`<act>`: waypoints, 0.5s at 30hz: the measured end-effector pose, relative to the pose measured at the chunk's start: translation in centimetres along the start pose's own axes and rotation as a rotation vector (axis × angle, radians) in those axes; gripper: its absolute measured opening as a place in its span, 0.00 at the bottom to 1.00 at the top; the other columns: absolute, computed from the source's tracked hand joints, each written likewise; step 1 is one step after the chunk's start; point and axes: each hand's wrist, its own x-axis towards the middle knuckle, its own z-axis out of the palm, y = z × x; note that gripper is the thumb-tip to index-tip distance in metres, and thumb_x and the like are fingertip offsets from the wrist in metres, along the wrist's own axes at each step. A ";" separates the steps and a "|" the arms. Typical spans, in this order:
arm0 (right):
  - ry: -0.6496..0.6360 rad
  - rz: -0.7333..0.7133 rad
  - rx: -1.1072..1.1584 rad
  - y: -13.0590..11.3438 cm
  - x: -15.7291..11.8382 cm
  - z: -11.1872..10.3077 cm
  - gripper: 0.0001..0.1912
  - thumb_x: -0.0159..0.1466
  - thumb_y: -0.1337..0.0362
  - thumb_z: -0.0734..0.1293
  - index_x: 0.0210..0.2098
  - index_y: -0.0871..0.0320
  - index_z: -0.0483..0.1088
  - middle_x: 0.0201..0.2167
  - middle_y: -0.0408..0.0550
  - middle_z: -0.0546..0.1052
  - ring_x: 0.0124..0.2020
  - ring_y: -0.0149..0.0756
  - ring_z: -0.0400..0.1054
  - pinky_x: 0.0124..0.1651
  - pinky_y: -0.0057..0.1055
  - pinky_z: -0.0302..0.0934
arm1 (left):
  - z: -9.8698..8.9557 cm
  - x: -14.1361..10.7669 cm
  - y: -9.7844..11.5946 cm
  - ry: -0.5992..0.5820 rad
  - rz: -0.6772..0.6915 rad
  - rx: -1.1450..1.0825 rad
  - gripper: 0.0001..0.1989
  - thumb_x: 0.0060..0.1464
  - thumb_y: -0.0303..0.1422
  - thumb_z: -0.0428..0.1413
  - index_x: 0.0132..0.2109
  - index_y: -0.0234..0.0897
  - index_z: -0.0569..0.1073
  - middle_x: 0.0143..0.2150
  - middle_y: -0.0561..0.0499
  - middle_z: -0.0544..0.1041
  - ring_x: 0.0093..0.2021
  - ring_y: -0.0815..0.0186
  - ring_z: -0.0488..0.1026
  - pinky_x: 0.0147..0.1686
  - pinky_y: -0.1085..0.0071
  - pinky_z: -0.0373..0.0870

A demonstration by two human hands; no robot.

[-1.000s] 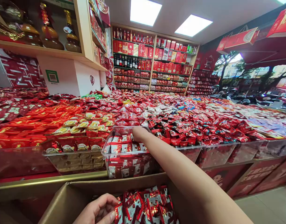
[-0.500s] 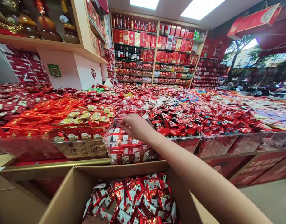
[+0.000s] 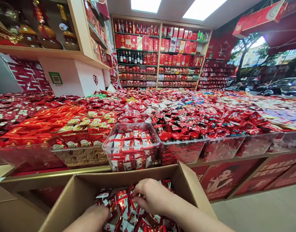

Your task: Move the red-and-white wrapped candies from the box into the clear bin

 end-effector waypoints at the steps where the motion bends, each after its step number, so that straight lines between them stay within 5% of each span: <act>1: 0.029 0.062 0.091 0.1 0.1 0.0 0.08 0.57 0.63 0.59 0.31 0.59 0.68 0.28 0.46 0.72 0.30 0.30 0.64 0.32 0.25 0.55 | -0.9 0.0 0.7 0.020 0.011 -0.051 0.06 0.33 0.33 0.57 0.17 0.37 0.68 0.18 0.49 0.73 0.26 0.58 0.71 0.28 0.68 0.62; 6: 0.024 0.321 0.676 0.5 0.7 0.9 0.22 0.53 0.54 0.64 0.42 0.61 0.63 0.29 0.47 0.72 0.28 0.29 0.64 0.28 0.24 0.56 | -3.5 0.0 4.6 0.061 0.031 -0.348 0.12 0.50 0.38 0.47 0.39 0.36 0.64 0.25 0.53 0.74 0.22 0.69 0.68 0.22 0.76 0.61; 10: -0.009 0.310 1.131 -0.3 1.5 0.7 0.21 0.48 0.53 0.67 0.32 0.63 0.63 0.22 0.42 0.69 0.21 0.23 0.60 0.24 0.22 0.53 | -4.1 -0.4 7.3 0.127 0.008 -0.768 0.14 0.47 0.35 0.53 0.41 0.35 0.63 0.24 0.53 0.76 0.22 0.70 0.69 0.22 0.77 0.63; 15: 0.142 0.294 1.288 -1.2 2.2 0.1 0.18 0.45 0.55 0.69 0.24 0.63 0.61 0.18 0.40 0.67 0.19 0.21 0.56 0.23 0.21 0.49 | -4.0 -0.7 7.8 0.154 0.002 -1.063 0.15 0.45 0.35 0.56 0.42 0.35 0.66 0.26 0.51 0.77 0.24 0.70 0.71 0.24 0.76 0.66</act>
